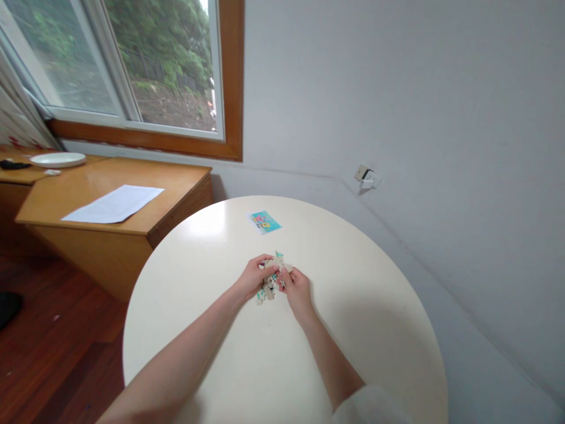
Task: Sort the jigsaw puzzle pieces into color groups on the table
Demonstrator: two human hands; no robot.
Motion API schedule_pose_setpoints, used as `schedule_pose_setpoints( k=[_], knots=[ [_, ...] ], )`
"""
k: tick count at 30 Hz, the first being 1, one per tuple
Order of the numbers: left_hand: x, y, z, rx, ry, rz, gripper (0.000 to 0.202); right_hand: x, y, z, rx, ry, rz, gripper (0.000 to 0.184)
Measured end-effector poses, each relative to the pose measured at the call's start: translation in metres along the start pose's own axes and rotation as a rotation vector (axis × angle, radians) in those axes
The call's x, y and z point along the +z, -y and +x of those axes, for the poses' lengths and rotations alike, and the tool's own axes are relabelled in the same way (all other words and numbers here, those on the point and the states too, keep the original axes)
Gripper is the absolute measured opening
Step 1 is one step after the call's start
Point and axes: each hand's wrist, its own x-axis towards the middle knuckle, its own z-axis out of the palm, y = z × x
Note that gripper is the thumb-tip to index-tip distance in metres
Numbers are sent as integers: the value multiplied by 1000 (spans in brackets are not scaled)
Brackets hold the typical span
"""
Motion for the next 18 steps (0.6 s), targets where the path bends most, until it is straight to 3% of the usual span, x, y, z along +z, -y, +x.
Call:
schedule_pose_setpoints(
  k=[18],
  knots=[
    [4, -3, -2, -21, -134, -4, 39, 1, -2, 0, -2, -36, -27, 44]
  ],
)
